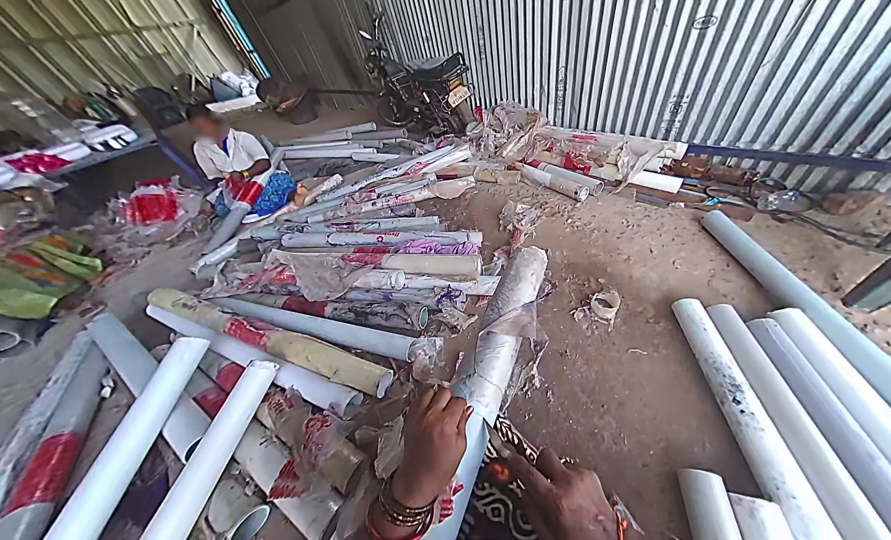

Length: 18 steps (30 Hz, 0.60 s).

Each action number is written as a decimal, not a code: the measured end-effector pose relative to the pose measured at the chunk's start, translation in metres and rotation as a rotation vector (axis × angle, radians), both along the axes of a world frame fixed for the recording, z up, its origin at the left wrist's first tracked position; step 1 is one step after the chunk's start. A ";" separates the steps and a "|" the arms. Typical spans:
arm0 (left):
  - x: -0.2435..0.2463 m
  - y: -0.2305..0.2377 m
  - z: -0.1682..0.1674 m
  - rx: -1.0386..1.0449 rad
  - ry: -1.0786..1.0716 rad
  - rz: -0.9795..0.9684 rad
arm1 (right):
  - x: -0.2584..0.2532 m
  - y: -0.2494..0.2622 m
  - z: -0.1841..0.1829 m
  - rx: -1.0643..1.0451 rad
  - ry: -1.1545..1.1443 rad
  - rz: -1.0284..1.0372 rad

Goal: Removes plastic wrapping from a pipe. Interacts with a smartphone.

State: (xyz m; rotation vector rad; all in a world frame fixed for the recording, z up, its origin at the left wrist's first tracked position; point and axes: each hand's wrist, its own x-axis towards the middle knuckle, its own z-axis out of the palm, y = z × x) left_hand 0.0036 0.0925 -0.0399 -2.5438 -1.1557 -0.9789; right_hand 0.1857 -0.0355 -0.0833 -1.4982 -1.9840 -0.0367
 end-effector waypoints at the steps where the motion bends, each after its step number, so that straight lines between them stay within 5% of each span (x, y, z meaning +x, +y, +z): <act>1: -0.001 0.001 0.000 -0.041 -0.030 -0.002 | -0.001 0.000 0.002 -0.002 -0.007 -0.007; 18: -0.007 -0.001 0.008 -0.289 -0.282 0.057 | -0.022 0.011 0.018 -0.018 -0.107 -0.058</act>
